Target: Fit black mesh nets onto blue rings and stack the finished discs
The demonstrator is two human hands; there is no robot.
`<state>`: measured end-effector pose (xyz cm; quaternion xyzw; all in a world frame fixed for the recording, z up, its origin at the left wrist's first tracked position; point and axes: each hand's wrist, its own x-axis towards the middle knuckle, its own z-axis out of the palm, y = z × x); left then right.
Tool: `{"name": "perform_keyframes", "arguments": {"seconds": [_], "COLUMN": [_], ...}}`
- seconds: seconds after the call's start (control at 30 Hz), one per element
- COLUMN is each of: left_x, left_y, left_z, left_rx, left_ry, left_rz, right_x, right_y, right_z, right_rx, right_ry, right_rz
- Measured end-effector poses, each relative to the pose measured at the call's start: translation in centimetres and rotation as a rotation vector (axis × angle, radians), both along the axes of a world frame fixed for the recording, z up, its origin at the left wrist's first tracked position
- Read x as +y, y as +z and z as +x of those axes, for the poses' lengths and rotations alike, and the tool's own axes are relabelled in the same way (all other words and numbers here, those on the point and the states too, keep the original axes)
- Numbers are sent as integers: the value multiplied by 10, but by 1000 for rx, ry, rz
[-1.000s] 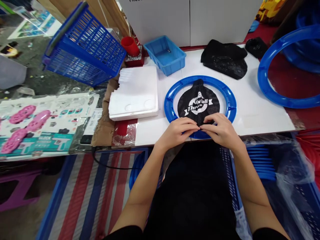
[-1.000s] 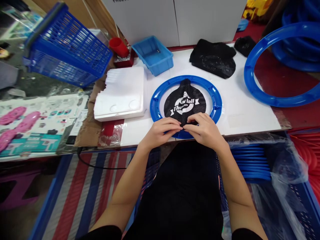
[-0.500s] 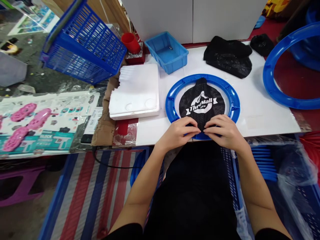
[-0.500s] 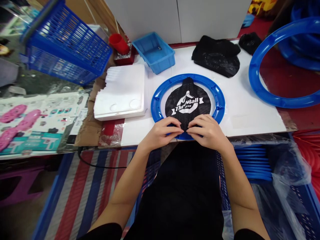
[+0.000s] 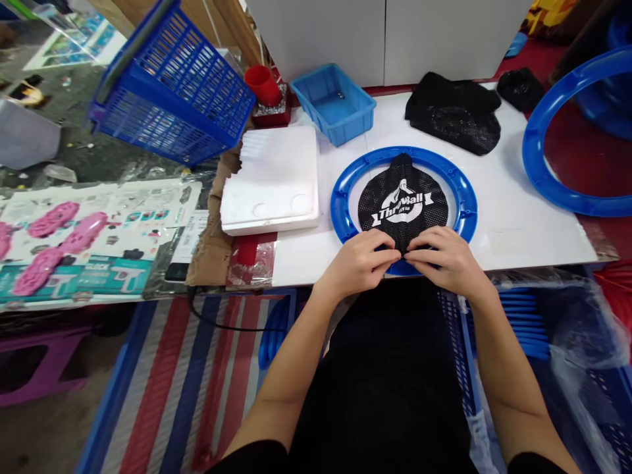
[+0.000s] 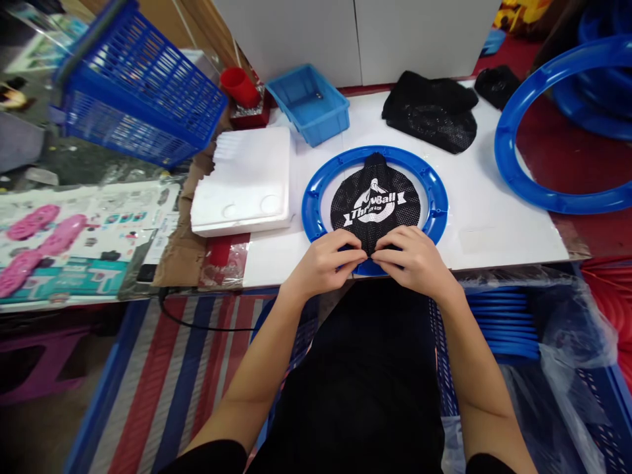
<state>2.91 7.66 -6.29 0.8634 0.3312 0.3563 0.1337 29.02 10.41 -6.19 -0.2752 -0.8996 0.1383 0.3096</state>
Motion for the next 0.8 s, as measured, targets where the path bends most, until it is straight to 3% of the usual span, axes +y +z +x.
{"name": "perform_keyframes", "arguments": {"seconds": [0.17,0.5,0.6,0.7,0.8], "left_x": [-2,-4,1,9,19], "left_y": [2,13,16,15,12], "left_z": [3,3,14,27,31], "left_rx": [41,-41,-62,83,299], "left_ry": [5,-1,247,531,566], "left_rz": [8,-136,-29,-14,-151], "right_x": [-4,-28,-38,-50,-63], "right_y": [4,21,26,31,38], "right_z": [3,-8,-9,-9,-10], "right_rx": [-91,-286,-320,-377,-457], "right_ry": [-2,-45,-56,-44,13], "right_rz": [65,166,203,215,221]}}
